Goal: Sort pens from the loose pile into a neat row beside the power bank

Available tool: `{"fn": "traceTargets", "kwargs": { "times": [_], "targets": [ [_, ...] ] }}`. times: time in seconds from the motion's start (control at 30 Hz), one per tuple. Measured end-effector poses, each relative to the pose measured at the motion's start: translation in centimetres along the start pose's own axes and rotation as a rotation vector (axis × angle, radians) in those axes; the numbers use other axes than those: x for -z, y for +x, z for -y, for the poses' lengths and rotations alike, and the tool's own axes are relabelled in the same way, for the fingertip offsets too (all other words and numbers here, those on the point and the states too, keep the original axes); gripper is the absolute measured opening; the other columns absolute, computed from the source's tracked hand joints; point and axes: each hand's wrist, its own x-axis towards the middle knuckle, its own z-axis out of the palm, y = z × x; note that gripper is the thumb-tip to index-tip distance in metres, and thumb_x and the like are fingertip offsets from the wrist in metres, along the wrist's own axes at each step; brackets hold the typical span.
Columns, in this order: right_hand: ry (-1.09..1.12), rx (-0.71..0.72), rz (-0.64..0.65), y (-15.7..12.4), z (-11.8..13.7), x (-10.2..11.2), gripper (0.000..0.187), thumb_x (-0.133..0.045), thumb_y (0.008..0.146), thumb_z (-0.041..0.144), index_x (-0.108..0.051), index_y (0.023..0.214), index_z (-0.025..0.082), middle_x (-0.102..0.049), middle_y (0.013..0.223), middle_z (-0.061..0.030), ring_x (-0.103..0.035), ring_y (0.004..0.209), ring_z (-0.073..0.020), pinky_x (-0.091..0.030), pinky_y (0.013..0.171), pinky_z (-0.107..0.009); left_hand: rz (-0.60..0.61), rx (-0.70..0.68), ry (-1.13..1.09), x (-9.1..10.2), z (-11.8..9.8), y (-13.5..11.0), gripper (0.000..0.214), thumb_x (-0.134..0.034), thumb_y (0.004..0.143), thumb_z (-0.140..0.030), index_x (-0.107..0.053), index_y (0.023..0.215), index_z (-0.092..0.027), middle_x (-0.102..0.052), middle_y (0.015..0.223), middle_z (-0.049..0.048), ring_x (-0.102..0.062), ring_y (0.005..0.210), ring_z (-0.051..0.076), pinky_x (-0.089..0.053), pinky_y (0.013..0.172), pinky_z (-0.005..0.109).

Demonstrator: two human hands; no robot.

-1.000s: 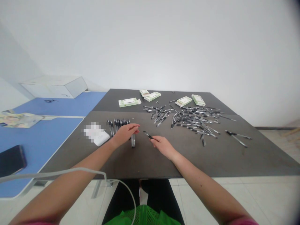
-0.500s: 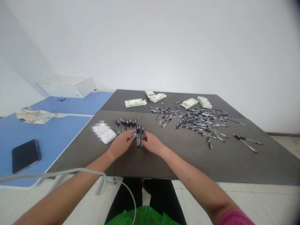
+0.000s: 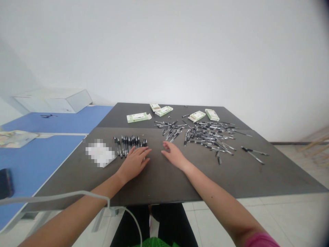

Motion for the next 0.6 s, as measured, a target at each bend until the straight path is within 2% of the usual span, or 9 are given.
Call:
{"fn": "traceTargets", "kwargs": {
  "times": [0.13,0.23,0.3,0.4,0.5,0.6],
  "targets": [
    [-0.146,-0.056,-0.389,-0.1,-3.5,5.4,0.029,-0.051,0.079,0.024,-0.061,0.105,0.015,-0.064,0.095,-0.0090,-0.057,0.084,-0.0193,-0.044,0.081,-0.035,0.022,0.062,-0.011,0.1,-1.9,4.3,0.035,-0.039,0.090,-0.031,-0.058,0.116,-0.017,-0.063,0.113,0.0101,-0.057,0.105,0.021,-0.041,0.096,0.034],
    [-0.150,-0.090,-0.610,-0.4,-4.9,7.5,0.026,-0.047,0.081,0.027,-0.062,0.097,0.014,-0.064,0.089,-0.0093,-0.057,0.079,-0.0205,-0.044,0.077,-0.035,0.132,0.150,0.073,-1.2,-3.7,8.9,0.031,-0.037,0.090,-0.030,-0.065,0.099,-0.018,-0.066,0.101,0.0078,-0.060,0.096,0.020,-0.044,0.089,0.030],
    [-0.140,-0.080,-0.662,-0.6,-5.3,7.8,0.026,-0.045,0.081,0.028,-0.063,0.093,0.014,-0.065,0.088,-0.0098,-0.057,0.079,-0.0208,-0.043,0.076,-0.034,0.209,0.216,0.129,-2.5,-4.6,11.8,0.030,-0.040,0.090,-0.032,-0.066,0.096,-0.019,-0.066,0.102,0.0083,-0.060,0.098,0.020,-0.045,0.087,0.030],
    [-0.119,-0.061,-0.658,-0.9,-5.4,7.8,0.025,-0.045,0.081,0.029,-0.064,0.090,0.015,-0.066,0.088,-0.0096,-0.057,0.079,-0.0208,-0.043,0.076,-0.034,0.278,0.276,0.175,-4.3,-5.7,14.8,0.031,-0.047,0.086,-0.036,-0.068,0.093,-0.016,-0.067,0.101,0.0135,-0.062,0.098,0.024,-0.047,0.083,0.030],
    [-0.087,-0.077,-0.655,-1.0,-5.2,7.9,0.024,-0.045,0.081,0.028,-0.064,0.088,0.016,-0.066,0.087,-0.0088,-0.057,0.079,-0.0205,-0.042,0.076,-0.033,0.355,0.320,0.218,-5.5,-6.2,16.1,0.032,-0.049,0.084,-0.034,-0.068,0.096,-0.012,-0.068,0.101,0.0184,-0.063,0.098,0.027,-0.048,0.081,0.032],
    [-0.035,-0.106,-0.638,-1.1,-5.0,7.9,0.023,-0.046,0.080,0.028,-0.064,0.088,0.017,-0.066,0.087,-0.0078,-0.058,0.079,-0.0201,-0.042,0.076,-0.032,0.451,0.332,0.238,-5.9,-6.2,16.2,0.032,-0.050,0.082,-0.030,-0.068,0.099,-0.010,-0.068,0.102,0.0205,-0.064,0.098,0.028,-0.049,0.080,0.033]
  ]
}}
